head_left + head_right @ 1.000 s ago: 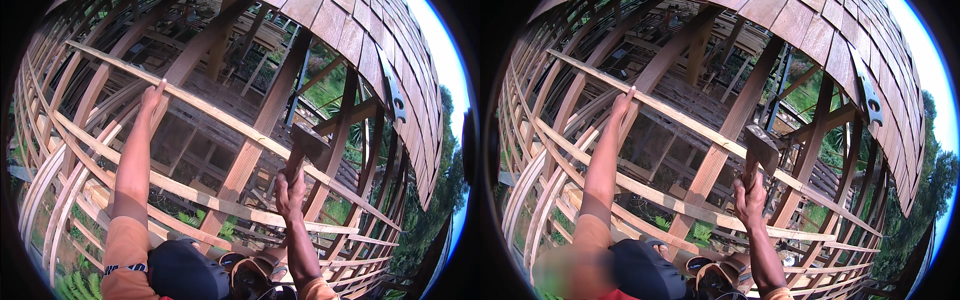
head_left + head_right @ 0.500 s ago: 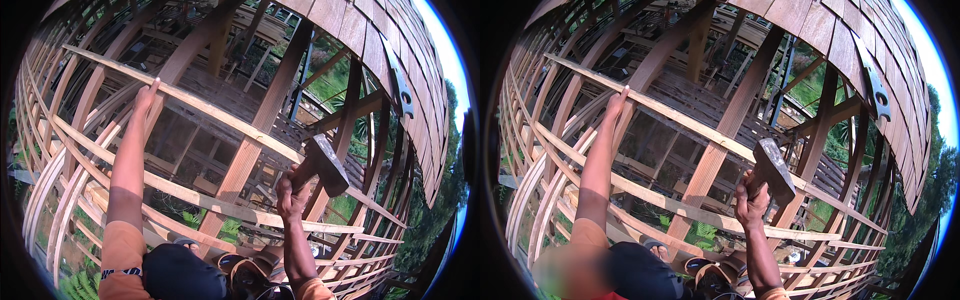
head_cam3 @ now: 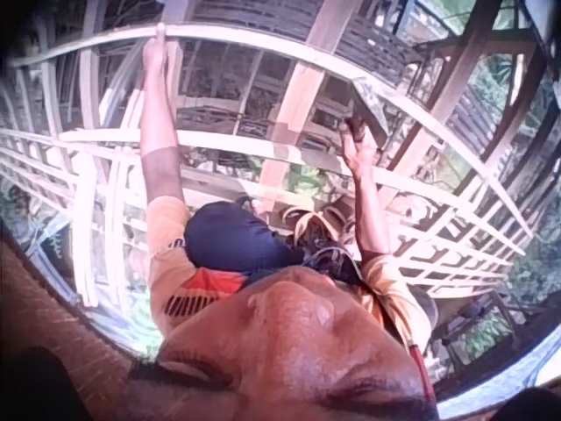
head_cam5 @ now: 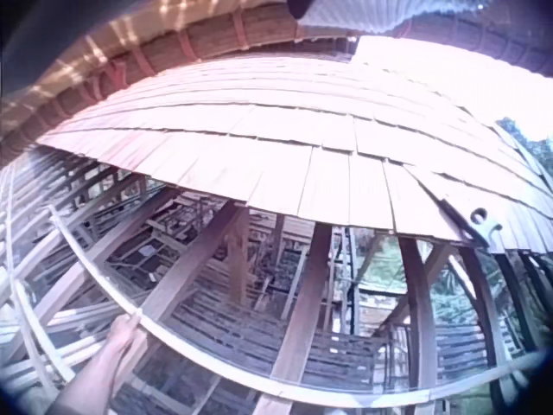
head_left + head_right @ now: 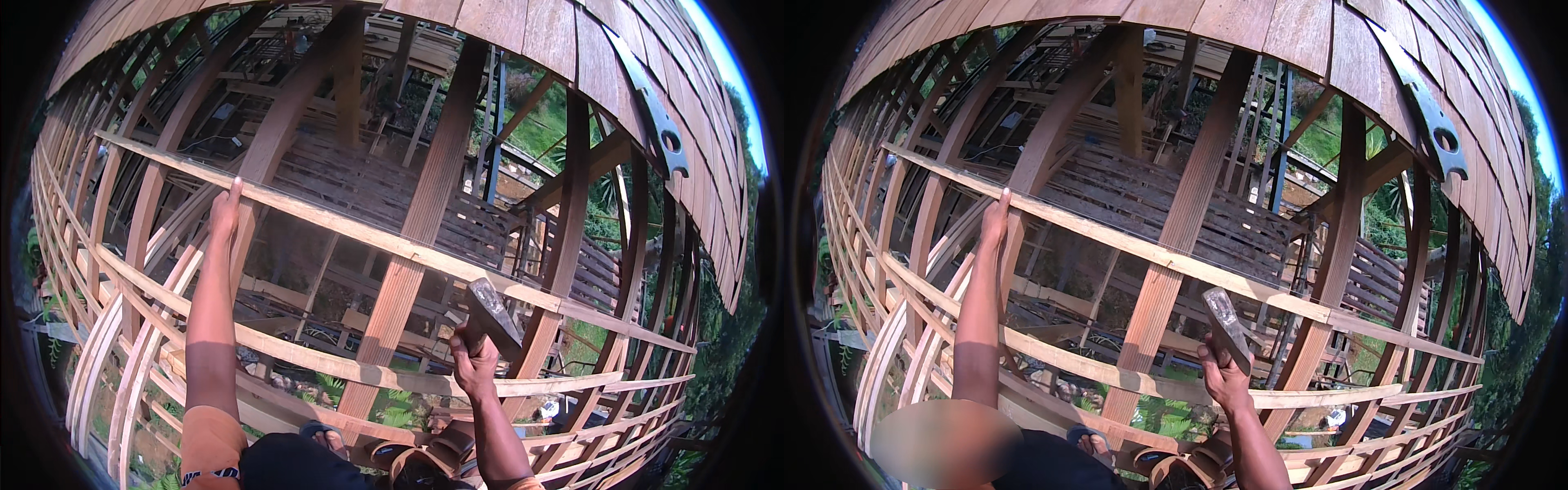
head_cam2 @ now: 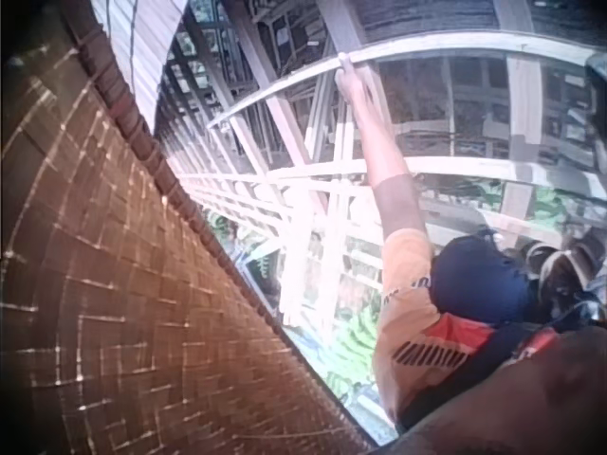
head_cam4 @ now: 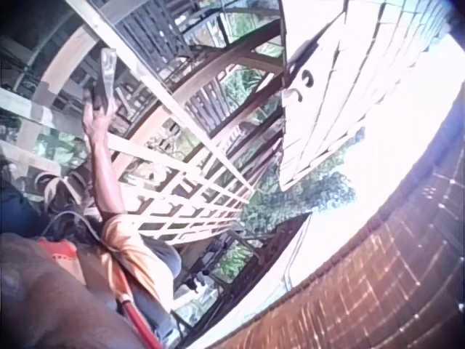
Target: The person nails a wooden tile onto the roof rafters using a hammer.
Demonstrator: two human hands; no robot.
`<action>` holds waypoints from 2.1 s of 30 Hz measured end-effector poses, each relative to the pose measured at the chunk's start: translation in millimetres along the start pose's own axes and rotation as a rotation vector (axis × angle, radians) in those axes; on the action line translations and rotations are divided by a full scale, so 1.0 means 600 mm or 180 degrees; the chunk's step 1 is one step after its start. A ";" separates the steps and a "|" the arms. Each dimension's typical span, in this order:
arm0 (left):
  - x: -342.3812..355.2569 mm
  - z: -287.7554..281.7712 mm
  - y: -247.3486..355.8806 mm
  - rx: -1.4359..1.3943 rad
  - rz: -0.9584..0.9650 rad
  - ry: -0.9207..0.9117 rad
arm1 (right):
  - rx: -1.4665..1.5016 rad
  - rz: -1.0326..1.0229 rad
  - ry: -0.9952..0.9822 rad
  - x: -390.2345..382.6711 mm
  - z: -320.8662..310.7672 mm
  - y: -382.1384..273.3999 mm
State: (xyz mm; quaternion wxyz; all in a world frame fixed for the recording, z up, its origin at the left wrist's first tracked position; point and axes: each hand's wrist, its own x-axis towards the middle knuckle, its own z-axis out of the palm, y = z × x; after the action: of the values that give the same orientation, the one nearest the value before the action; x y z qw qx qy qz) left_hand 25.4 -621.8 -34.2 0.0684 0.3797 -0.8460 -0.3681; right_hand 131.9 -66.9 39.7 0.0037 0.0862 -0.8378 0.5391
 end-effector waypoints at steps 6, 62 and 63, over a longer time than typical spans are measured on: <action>-0.024 -0.004 0.011 -0.0241 0.0160 0.0073 | -0.0064 -0.0550 -0.0278 -0.026 -0.024 0.034; -0.013 -0.001 -0.013 -0.0938 0.0065 0.0196 | -0.0107 -0.0261 -0.0586 0.002 0.025 0.023; -0.006 0.004 -0.017 -0.0920 0.0078 0.0249 | -0.0114 -0.0426 -0.0500 0.010 0.028 0.026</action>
State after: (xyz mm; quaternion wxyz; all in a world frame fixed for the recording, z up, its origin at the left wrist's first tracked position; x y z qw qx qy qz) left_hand 32.9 -622.5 -42.4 0.1598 0.3696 -0.7854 -0.4700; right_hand 124.9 -76.9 19.4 -0.0245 0.1838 -0.8374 0.5141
